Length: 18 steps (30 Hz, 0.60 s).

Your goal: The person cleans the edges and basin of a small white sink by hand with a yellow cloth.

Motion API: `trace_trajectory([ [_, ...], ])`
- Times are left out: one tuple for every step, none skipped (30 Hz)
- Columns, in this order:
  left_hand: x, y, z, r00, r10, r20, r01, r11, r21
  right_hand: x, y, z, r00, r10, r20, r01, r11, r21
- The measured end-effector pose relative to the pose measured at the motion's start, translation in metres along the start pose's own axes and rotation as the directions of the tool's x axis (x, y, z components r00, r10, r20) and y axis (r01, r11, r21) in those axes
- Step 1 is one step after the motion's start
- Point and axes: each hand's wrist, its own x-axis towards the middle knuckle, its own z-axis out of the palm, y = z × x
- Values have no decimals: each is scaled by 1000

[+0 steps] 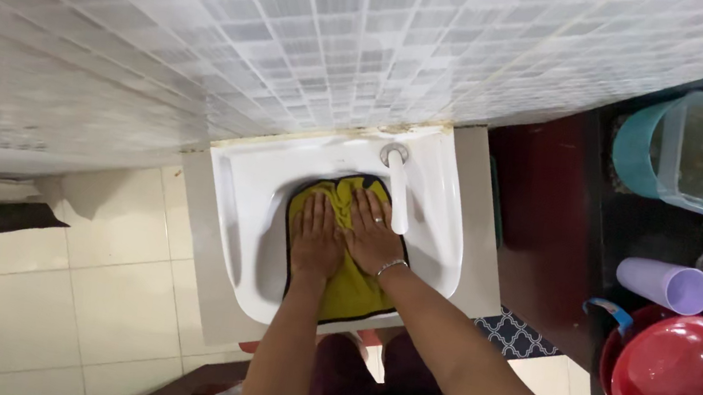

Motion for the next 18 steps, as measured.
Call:
trace_trajectory([
  [-4,0,0,1000,6,-11,-6,1000,-2,-1,0,2,1000,-1,-1,1,1000,-12],
  [-10,0,-2,1000,8,-7,-8,1000,0,-2,1,3,1000,-3,-3,3,1000,-24],
  [-11,1,-5,1000,12,-12,-12,1000,3,-2,3,4,1000,-3,-12,3,999,-38],
  [-14,3,-9,1000,16,-16,-16,1000,6,-6,3,5,1000,-13,-11,13,999,-35],
  [-17,5,-13,998,1,60,-1,1000,-3,-10,4,6,1000,-22,-12,22,999,-33],
  [-22,8,-17,991,-14,136,16,1000,-10,-16,3,6,999,-32,-12,32,999,-31],
  [-27,10,-21,978,-31,206,35,999,-14,-22,1,6,999,-10,43,11,1000,-27],
  [-35,12,-23,972,-40,233,49,998,-33,-30,-2,5,995,12,98,-9,1000,-23],
  [-43,16,-22,964,-48,260,65,996,-54,-37,-5,2,988,33,152,-30,999,-23],
  [-51,18,-22,957,-56,286,80,994,-75,-42,-6,-2,975,54,216,-54,999,-8],
  [-58,19,-20,949,-61,309,98,990,-104,-48,-8,-6,957,70,282,-74,997,4],
  [-66,20,-18,941,-66,331,115,985,-132,-56,-11,-11,934,85,347,-96,995,14],
  [-75,20,-18,933,-68,354,132,979,-159,-65,-13,-15,940,72,335,-85,996,24],
  [-84,20,-18,936,-68,345,136,975,-175,-76,-15,-22,945,59,322,-74,997,33],
  [-93,21,-20,940,-67,335,138,971,-193,-88,-16,-29,950,47,309,-63,997,41],
  [-103,23,-21,943,-66,325,140,967,-211,-103,-18,-36,960,8,281,-4,1000,-15],
  [-112,25,-23,954,-36,299,89,982,-167,-120,-19,-43,967,-29,251,49,996,-74],
  [-121,28,-24,962,-4,274,39,992,-120,-136,-21,-50,972,-67,224,99,986,-135],
])
